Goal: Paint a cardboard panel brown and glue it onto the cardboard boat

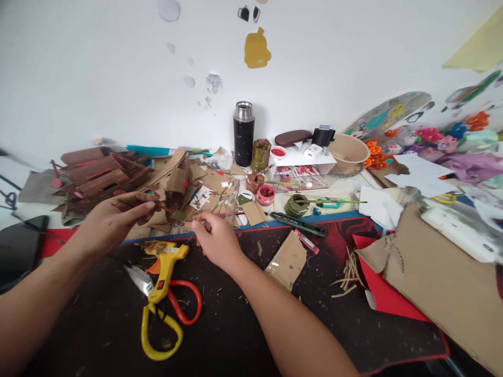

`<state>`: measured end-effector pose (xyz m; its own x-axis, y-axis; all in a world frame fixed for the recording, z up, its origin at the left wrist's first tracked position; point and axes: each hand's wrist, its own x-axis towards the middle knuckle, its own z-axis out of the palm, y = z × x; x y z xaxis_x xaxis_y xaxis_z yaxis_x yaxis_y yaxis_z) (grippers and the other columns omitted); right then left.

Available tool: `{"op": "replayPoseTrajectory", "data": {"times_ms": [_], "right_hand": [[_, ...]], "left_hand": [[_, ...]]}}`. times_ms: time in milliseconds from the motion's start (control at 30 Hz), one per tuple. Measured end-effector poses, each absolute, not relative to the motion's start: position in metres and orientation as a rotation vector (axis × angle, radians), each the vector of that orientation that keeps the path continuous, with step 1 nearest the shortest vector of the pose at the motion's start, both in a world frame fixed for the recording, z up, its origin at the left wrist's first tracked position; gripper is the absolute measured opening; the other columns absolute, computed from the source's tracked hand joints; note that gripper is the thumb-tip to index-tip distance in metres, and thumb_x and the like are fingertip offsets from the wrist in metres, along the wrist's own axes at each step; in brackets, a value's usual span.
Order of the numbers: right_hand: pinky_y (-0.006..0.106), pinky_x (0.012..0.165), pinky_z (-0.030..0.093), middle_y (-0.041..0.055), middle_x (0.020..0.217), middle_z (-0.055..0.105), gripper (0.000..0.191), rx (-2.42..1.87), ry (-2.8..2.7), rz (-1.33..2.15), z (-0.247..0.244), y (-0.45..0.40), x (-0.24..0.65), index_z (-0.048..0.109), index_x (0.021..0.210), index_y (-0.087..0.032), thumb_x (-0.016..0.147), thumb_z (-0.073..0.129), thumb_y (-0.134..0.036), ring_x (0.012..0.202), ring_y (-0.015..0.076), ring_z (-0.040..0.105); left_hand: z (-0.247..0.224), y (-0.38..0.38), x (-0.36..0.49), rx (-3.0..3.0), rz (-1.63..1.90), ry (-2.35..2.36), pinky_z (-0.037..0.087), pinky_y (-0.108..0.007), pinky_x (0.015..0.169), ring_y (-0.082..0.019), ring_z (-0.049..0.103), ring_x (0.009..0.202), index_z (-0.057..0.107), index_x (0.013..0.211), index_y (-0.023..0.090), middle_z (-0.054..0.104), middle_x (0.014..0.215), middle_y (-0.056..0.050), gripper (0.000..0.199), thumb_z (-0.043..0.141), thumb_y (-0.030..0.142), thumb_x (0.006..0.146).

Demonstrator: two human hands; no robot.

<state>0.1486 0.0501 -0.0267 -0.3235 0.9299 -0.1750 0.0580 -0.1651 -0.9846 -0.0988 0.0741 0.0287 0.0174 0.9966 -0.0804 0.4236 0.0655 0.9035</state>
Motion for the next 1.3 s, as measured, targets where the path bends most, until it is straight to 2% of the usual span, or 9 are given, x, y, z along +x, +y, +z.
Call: {"op": "replayPoseTrajectory", "data": {"times_ms": [133,367,533,667,1000,1300], "right_hand": [[0.020,0.044,0.040,-0.0071,0.062,0.058,0.018,-1.234,-1.406,1.570,-0.025,0.053,0.145,0.067,0.116,-0.020,0.105,0.059,-0.032,0.042,0.0086,0.049],[0.021,0.049,0.039,-0.0066,0.062,0.059,0.017,-1.247,-1.471,1.527,-0.024,0.052,0.145,0.068,0.109,-0.020,0.105,0.058,-0.032,0.044,0.0086,0.051],[0.022,0.050,0.039,-0.0059,0.063,0.061,0.019,-1.288,-1.494,1.524,-0.025,0.052,0.145,0.068,0.113,-0.021,0.106,0.058,-0.035,0.046,0.0094,0.051],[0.023,0.050,0.040,-0.0052,0.064,0.062,0.022,-1.290,-1.496,1.520,-0.027,0.052,0.144,0.068,0.116,-0.020,0.105,0.057,-0.036,0.046,0.0101,0.052],[0.023,0.051,0.039,-0.0049,0.063,0.062,0.017,-1.333,-1.532,1.510,-0.021,0.055,0.143,0.068,0.106,-0.020,0.106,0.056,-0.032,0.045,0.0103,0.052],[0.022,0.048,0.040,-0.0049,0.061,0.062,0.014,-1.376,-1.496,1.521,-0.010,0.058,0.143,0.067,0.102,-0.019,0.105,0.056,-0.028,0.042,0.0094,0.052]], "left_hand": [[0.027,0.076,-0.092,1.393,0.918,1.396,0.039,-0.030,0.064,-0.015,0.050,0.066,0.074,0.087,0.019,0.063,0.072,0.001,0.031,0.078,0.050,0.084],[0.044,0.076,-0.080,1.472,0.850,1.529,0.044,-0.029,0.064,-0.017,0.054,0.065,0.073,0.078,0.020,0.064,0.066,0.000,0.036,0.075,0.056,0.080],[0.051,0.078,-0.083,1.675,0.711,1.649,0.052,-0.033,0.075,-0.026,0.068,0.081,0.078,0.087,0.021,0.080,0.087,-0.006,0.038,0.070,0.057,0.082],[0.043,0.080,-0.089,1.816,0.669,1.693,0.054,-0.035,0.077,-0.029,0.072,0.085,0.078,0.087,0.025,0.082,0.092,-0.006,0.038,0.065,0.061,0.084],[0.027,0.081,-0.090,1.853,0.675,1.771,0.053,-0.038,0.076,-0.031,0.075,0.089,0.075,0.089,0.027,0.083,0.094,-0.005,0.033,0.061,0.057,0.086],[0.022,0.081,-0.085,1.843,0.704,1.801,0.054,-0.038,0.076,-0.029,0.073,0.083,0.074,0.088,0.028,0.082,0.091,-0.003,0.030,0.060,0.054,0.085]]}}
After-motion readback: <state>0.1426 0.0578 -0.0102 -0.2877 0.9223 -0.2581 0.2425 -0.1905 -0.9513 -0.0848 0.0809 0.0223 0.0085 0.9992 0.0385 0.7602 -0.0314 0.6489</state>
